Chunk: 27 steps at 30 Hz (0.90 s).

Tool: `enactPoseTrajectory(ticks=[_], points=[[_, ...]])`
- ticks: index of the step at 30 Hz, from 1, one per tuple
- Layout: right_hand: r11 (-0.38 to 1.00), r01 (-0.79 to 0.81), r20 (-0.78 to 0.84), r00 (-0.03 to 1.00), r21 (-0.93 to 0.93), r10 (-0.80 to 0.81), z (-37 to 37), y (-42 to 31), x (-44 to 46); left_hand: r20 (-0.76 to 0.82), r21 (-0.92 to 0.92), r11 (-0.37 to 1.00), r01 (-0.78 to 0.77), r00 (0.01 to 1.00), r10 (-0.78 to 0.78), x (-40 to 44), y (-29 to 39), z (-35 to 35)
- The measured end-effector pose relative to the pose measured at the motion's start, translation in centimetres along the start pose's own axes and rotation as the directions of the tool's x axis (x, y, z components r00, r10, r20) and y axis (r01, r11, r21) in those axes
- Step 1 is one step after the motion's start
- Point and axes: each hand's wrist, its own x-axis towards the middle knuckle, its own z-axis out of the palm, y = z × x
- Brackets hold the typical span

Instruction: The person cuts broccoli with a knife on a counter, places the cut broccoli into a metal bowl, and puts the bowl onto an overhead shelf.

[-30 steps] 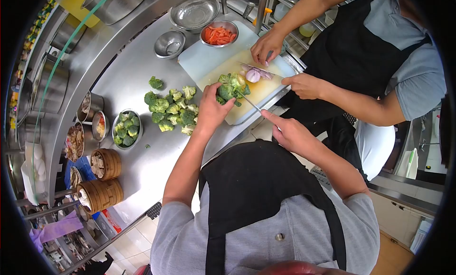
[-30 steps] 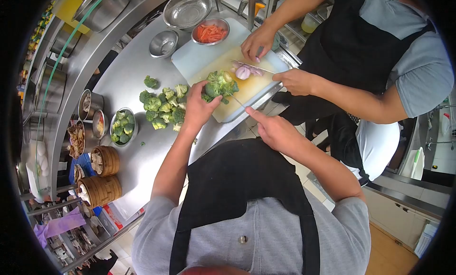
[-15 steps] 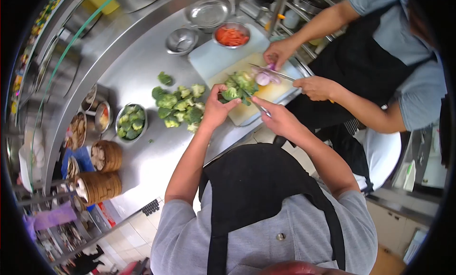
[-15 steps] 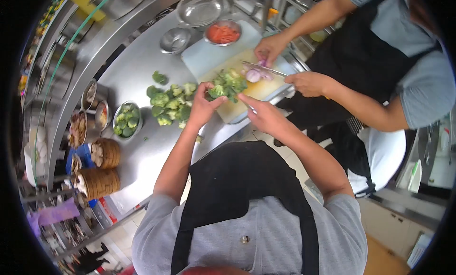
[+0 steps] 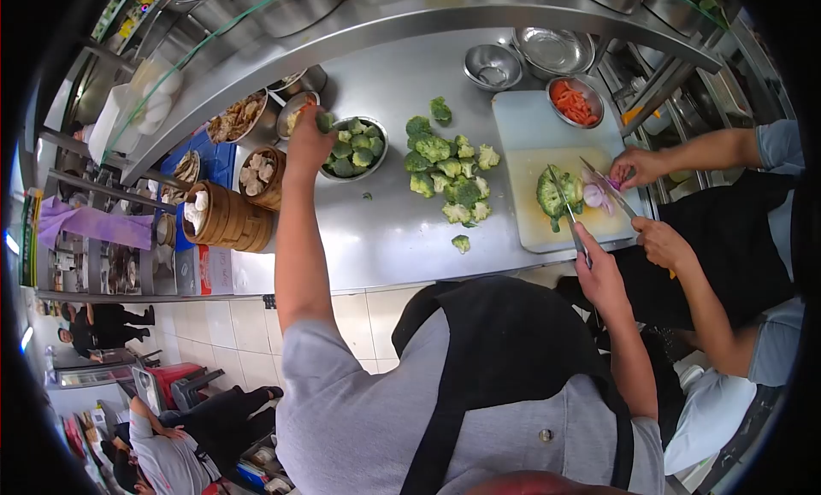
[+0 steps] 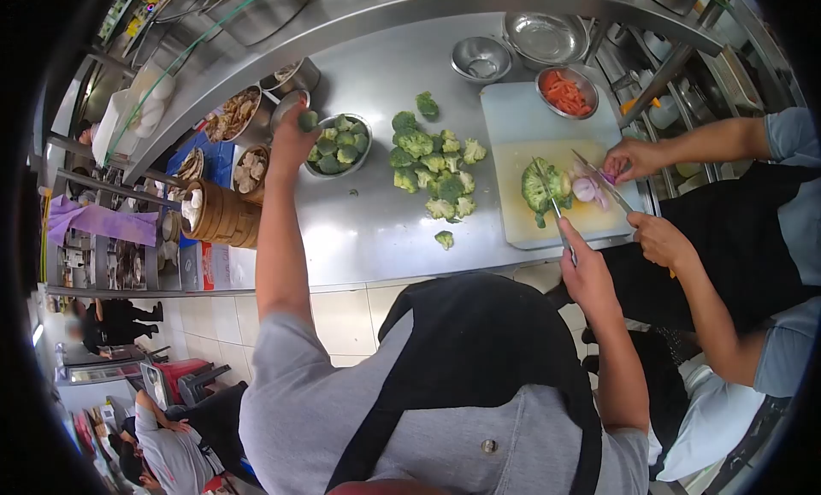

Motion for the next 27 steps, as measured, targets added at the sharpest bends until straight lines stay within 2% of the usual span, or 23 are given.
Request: enactPoseTrajectory(ticks=[1, 3, 4, 5, 7, 8, 10, 12, 14, 15, 17, 18, 20, 21, 24, 27], points=[[0.998, 0.058, -0.029, 0.998, -0.013, -0.059, 0.3, 1.0, 0.2, -0.012, 0.002, 1.000, -0.004, 1.000, 0.004, 1.2, -0.9, 0.3], [0.991, 0.135, -0.070, 0.988, -0.027, -0.136, 0.7, 1.1, 0.5, 0.271, 0.202, 0.967, -0.156, 0.958, 0.098, 3.2, -2.9, 1.5], [0.995, 0.088, -0.047, 0.995, -0.049, -0.090, 0.5, 0.4, 0.3, 0.325, 0.217, 0.947, -0.236, 0.932, 0.158, 3.6, -3.1, 2.2], [0.997, 0.036, -0.023, 0.999, -0.075, -0.038, -0.1, -0.3, 0.0, 0.317, 0.219, 0.947, -0.235, 0.935, 0.158, 4.2, -3.4, 2.6], [0.997, -0.009, 0.003, 1.000, -0.074, 0.009, -0.5, -1.4, 0.0, 0.417, 0.294, 0.952, -0.086, 0.908, -0.047, 5.2, -2.2, 2.6], [0.996, -0.008, -0.006, 1.000, -0.088, 0.008, -0.4, -1.4, -0.1, 0.423, 0.307, 0.950, -0.058, 0.903, -0.081, 5.3, -1.0, 1.8], [0.995, -0.016, -0.017, 1.000, -0.103, 0.014, -0.1, -0.7, -0.6, 0.409, 0.315, 0.945, -0.094, 0.912, -0.046, 5.5, -2.1, 2.3], [0.996, 0.065, -0.054, 0.996, -0.062, -0.069, 0.5, 0.2, -0.5, 0.386, 0.331, 0.935, -0.131, 0.922, -0.008, 6.4, -3.9, 2.9], [0.997, 0.050, -0.055, 0.997, -0.055, -0.053, 0.6, -0.2, -0.6, 0.478, 0.257, 0.961, -0.098, 0.878, -0.038, 6.5, -5.9, 4.1], [0.998, 0.040, -0.055, 0.998, -0.050, -0.043, 0.6, -0.4, -0.5, 0.477, 0.258, 0.962, -0.093, 0.878, -0.043, 6.2, -6.0, 3.7], [0.998, 0.031, -0.048, 0.998, -0.052, -0.034, 0.6, -0.6, -0.6, 0.424, 0.099, 0.995, 0.003, 0.905, -0.045, 5.7, -6.2, 2.7], [0.998, 0.019, -0.043, 0.999, -0.055, -0.021, 0.6, -0.6, -0.6, 0.424, 0.102, 0.995, 0.008, 0.904, -0.051, 5.3, -6.4, 2.3], [0.998, 0.015, -0.042, 0.999, -0.054, -0.017, 0.7, -0.6, -0.5, 0.235, -0.001, 0.998, 0.066, 0.970, -0.064, 4.9, -6.6, 1.6], [0.998, 0.007, -0.038, 0.999, -0.056, -0.009, 0.7, -0.6, -0.7, 0.237, 0.001, 0.997, 0.074, 0.969, -0.072, 4.2, -6.6, 1.6], [0.998, 0.045, -0.051, 0.998, -0.039, -0.047, 0.7, -0.2, -0.8, 0.285, -0.148, 0.974, 0.171, 0.951, -0.123, 3.0, -6.1, 1.8], [0.997, 0.059, -0.054, 0.997, -0.040, -0.061, 0.5, -0.2, -1.0, 0.310, -0.204, 0.961, 0.189, 0.943, -0.120, 2.4, -6.8, 2.0]])
